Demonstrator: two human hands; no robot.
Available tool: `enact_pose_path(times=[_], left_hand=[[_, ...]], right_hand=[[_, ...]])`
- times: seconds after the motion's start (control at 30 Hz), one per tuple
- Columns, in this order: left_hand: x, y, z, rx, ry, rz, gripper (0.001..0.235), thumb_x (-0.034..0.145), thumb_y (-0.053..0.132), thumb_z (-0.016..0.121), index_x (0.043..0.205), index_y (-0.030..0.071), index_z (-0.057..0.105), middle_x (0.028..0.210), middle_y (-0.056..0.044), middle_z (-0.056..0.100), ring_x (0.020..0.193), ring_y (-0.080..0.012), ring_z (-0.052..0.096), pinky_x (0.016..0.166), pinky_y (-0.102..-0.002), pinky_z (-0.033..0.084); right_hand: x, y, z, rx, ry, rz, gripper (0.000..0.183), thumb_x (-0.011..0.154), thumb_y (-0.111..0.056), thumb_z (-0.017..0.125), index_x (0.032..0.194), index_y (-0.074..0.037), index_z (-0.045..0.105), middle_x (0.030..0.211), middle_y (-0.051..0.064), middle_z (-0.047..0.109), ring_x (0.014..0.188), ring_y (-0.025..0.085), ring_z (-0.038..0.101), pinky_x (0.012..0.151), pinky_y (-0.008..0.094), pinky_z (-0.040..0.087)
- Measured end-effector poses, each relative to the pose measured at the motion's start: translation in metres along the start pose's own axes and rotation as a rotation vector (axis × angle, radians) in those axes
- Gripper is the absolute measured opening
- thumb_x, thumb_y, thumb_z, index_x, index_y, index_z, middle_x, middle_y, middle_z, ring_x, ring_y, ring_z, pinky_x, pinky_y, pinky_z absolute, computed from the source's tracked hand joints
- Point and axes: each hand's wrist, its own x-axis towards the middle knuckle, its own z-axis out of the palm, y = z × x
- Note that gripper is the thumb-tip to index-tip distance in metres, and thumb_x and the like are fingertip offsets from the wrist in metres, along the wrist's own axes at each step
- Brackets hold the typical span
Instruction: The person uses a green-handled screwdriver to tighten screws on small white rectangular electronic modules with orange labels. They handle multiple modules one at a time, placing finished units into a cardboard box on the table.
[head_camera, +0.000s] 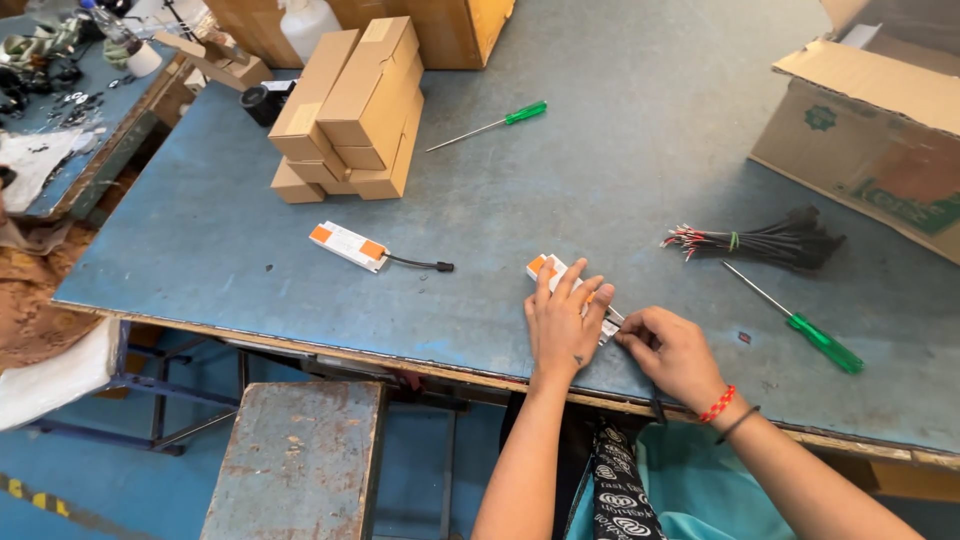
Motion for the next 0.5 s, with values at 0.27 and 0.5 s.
enact_pose_path(times=[0.27, 0.5], left_hand=[[-0.002, 0.006, -0.004, 0.01, -0.023, -0.024, 0.05, 0.101, 0.057, 0.049, 0.118, 0.02, 0.079, 0.147, -0.001, 0.06, 0.151, -0.0306, 0.031, 0.113, -0.05, 0.027], [-0.001, 0.009, -0.002, 0.046, -0.006, -0.052, 0.051, 0.1, 0.058, 0.048, 0.118, 0.021, 0.079, 0.146, -0.001, 0.06, 0.151, -0.0307, 0.031, 0.111, -0.05, 0.028]], right_hand=[[-0.005, -0.008, 0.004, 0.06, 0.024, 0.195, 0.023, 0.085, -0.014, 0.08, 0.105, -0.002, 0.074, 0.077, 0.006, 0.075, 0.062, 0.011, 0.065, 0.06, 0.028, 0.054], [-0.002, -0.008, 0.006, 0.154, 0.037, 0.175, 0.022, 0.086, -0.012, 0.076, 0.106, -0.002, 0.073, 0.08, 0.007, 0.077, 0.065, 0.012, 0.069, 0.062, 0.028, 0.057]])
